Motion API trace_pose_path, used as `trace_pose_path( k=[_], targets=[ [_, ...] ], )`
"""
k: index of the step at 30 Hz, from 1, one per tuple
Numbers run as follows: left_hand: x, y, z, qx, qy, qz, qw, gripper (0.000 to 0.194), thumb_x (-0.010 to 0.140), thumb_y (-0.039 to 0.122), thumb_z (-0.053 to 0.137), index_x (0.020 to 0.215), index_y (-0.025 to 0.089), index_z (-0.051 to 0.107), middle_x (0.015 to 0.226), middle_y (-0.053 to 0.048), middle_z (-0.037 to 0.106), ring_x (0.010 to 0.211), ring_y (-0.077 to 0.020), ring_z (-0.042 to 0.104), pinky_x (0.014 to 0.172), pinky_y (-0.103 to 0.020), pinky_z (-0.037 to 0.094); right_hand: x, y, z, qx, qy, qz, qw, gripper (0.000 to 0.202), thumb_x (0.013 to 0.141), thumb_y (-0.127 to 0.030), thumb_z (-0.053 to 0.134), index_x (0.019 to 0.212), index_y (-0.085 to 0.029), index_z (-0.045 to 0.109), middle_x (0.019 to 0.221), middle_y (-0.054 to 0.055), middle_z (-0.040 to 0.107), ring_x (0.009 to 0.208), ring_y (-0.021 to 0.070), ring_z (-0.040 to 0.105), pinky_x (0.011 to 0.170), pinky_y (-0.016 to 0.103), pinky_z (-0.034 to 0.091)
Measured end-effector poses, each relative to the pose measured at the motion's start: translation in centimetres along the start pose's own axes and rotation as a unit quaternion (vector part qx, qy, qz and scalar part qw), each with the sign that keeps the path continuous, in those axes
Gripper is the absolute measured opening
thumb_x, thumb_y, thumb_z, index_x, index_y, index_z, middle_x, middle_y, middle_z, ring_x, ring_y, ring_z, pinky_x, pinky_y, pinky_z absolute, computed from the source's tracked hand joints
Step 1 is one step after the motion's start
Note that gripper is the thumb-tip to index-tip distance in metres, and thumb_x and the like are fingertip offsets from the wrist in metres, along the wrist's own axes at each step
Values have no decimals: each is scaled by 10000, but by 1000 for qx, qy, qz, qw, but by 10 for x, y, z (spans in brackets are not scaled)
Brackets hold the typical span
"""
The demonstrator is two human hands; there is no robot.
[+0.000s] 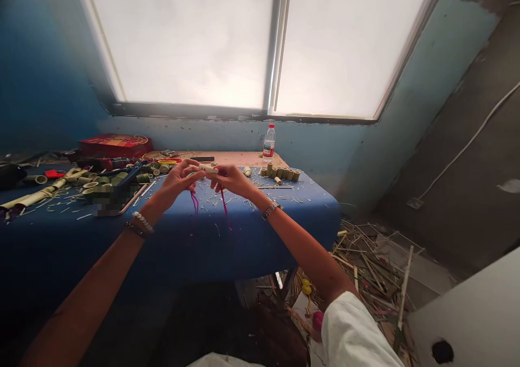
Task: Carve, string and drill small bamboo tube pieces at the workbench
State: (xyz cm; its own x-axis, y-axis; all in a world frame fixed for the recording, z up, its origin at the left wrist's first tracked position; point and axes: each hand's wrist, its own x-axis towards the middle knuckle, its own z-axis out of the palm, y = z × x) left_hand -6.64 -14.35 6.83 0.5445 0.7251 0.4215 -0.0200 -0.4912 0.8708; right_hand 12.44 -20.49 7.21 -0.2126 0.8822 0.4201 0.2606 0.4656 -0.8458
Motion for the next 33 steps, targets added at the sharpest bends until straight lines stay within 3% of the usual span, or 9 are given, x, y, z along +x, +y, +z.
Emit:
trace_pose_path(
  k=[3, 7, 10, 13, 17, 23, 28, 31, 33],
  targets=[
    [-9, -2, 2, 7, 16, -5, 1000, 532, 695, 627, 821, 951, 193, 649, 720, 31, 603, 483, -50, 366, 430, -194, 286, -6, -13, 6, 33, 69, 0, 997, 570, 772, -721, 741, 835, -157, 689, 668, -6, 659, 535, 87, 604, 522, 213, 509],
    [-24, 2, -5, 38, 45, 44, 997, 452, 799, 634, 717, 809, 183, 714, 578, 43, 463, 497, -74, 302, 450, -230, 225, -23, -25, 17, 101, 152, -7, 983, 565, 779, -740, 710, 835, -178, 698, 652, -19, 633, 508, 78, 558, 501, 215, 502],
    [-33, 7, -22, 79, 30, 54, 995, 431, 829, 617, 696, 847, 192, 766, 580, 32, 471, 514, -87, 304, 460, -231, 202, -31, -23, 22, 125, 232, -18, 964, 549, 759, -743, 728, 811, -202, 651, 655, -31, 625, 468, 69, 509, 465, 221, 481],
    [-40, 7, -44, 120, 18, 51, 991, 437, 811, 627, 714, 828, 195, 778, 681, -2, 575, 569, -98, 388, 478, -216, 250, -35, -13, 17, 134, 300, -23, 944, 554, 742, -750, 743, 767, -219, 587, 558, -68, 522, 389, 56, 383, 365, 221, 344],
    [-51, -6, -72, 127, 12, -3, 992, 481, 837, 666, 668, 849, 194, 761, 584, 31, 417, 512, -92, 302, 449, -216, 232, -40, -1, -4, 157, 349, -8, 924, 580, 728, -734, 777, 687, -232, 489, 505, -96, 381, 377, 44, 253, 339, 230, 182],
    [-75, -28, -101, 111, 92, -59, 988, 570, 770, 766, 658, 754, 196, 662, 553, 54, 365, 475, -87, 290, 437, -216, 251, -71, 8, -45, 151, 390, 2, 908, 657, 723, -769, 762, 661, -239, 378, 504, -116, 285, 378, 31, 168, 335, 220, 126],
    [-107, -40, -129, 264, 128, -97, 951, 605, 844, 737, 559, 555, 206, 522, 498, 12, 435, 451, -121, 379, 462, -262, 321, -96, 5, -74, 104, 391, 15, 914, 682, 720, -824, 714, 620, -237, 384, 480, -102, 290, 383, 39, 171, 355, 232, 111],
    [-110, -38, -128, 332, 170, -50, 927, 419, 828, 633, 622, 914, 232, 710, 855, -53, 719, 686, -215, 649, 600, -302, 493, -99, -3, -75, 67, 324, 35, 943, 655, 738, -840, 686, 638, -213, 525, 460, -88, 321, 385, 44, 192, 375, 231, 116],
    [-103, -31, -110, 335, 176, 21, 926, 536, 816, 608, 647, 1206, 242, 680, 1219, -105, 713, 1025, -295, 695, 820, -378, 561, -95, -11, -66, 56, 258, 43, 963, 658, 759, -848, 657, 667, -199, 597, 448, -80, 344, 384, 47, 216, 386, 227, 126]
  ],
)
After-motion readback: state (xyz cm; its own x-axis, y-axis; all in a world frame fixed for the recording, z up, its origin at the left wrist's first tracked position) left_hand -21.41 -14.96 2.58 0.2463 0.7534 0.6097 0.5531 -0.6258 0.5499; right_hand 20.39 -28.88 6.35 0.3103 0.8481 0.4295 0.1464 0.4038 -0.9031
